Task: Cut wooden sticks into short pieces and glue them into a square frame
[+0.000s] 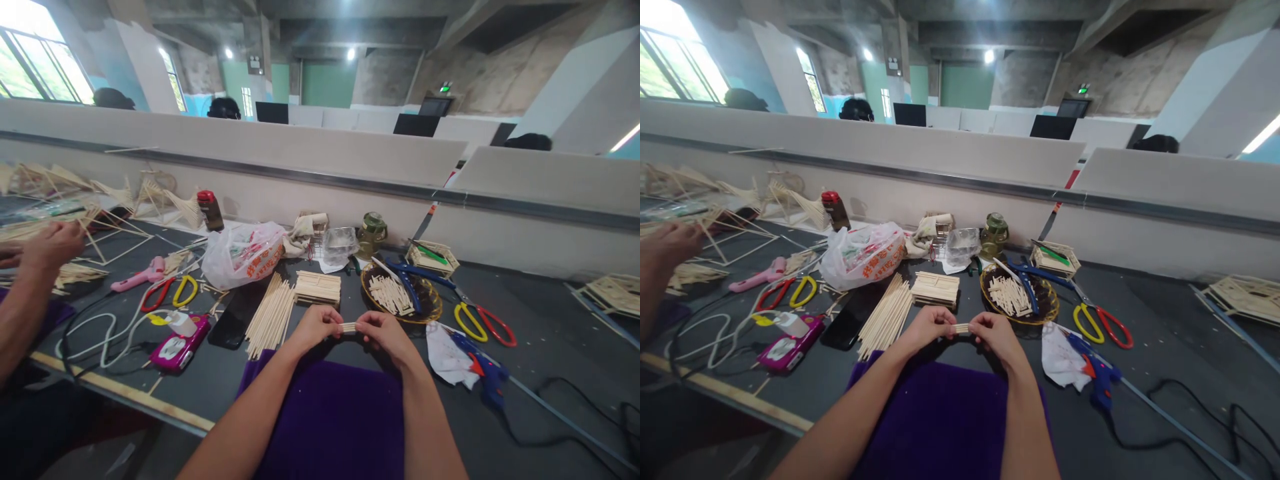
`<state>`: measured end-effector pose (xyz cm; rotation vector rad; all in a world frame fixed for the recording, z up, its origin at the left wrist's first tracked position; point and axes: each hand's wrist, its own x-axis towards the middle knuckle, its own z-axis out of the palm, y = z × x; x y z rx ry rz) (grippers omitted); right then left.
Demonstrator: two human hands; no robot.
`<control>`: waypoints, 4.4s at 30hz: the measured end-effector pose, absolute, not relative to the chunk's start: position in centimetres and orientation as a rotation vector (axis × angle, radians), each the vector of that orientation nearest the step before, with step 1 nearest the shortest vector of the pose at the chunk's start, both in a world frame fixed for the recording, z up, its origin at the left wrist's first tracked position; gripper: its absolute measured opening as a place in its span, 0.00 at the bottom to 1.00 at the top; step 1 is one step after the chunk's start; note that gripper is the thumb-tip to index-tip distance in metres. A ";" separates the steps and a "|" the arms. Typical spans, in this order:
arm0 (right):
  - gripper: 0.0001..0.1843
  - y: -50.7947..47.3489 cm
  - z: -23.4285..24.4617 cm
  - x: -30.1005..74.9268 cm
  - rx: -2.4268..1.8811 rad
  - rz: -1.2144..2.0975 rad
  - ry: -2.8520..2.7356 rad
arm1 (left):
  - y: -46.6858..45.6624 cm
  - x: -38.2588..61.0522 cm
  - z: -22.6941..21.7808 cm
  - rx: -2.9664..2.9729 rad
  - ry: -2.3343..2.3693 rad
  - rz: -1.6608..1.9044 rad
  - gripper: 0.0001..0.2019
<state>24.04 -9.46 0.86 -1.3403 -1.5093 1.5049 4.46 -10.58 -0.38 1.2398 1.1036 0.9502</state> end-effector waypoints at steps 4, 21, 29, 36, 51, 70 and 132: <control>0.16 -9.4 0.7 24.0 -1.394 1.494 -1.488 | -10.5 4.6 -0.6 1.275 1.129 0.940 0.08; 0.18 -8.9 0.5 24.4 -1.331 1.412 -1.228 | -9.7 4.0 -2.5 1.521 1.369 0.958 0.07; 0.19 -9.0 0.8 24.0 -1.283 1.379 -1.179 | -9.8 4.1 -2.0 1.496 1.376 0.992 0.07; 0.19 -9.4 2.5 24.1 -1.233 1.169 -1.112 | -10.1 4.2 -0.8 1.503 1.453 1.130 0.09; 0.15 -9.5 1.3 21.7 -1.388 0.453 -1.473 | -9.2 0.8 0.8 1.340 1.728 1.658 0.08; 0.13 -9.2 0.0 22.8 -1.486 1.291 -1.567 | -10.7 3.9 0.6 1.883 1.368 1.037 0.06; 0.07 0.9 5.7 16.3 -1.190 0.230 -2.494 | -10.7 3.2 1.3 2.015 1.656 0.621 0.08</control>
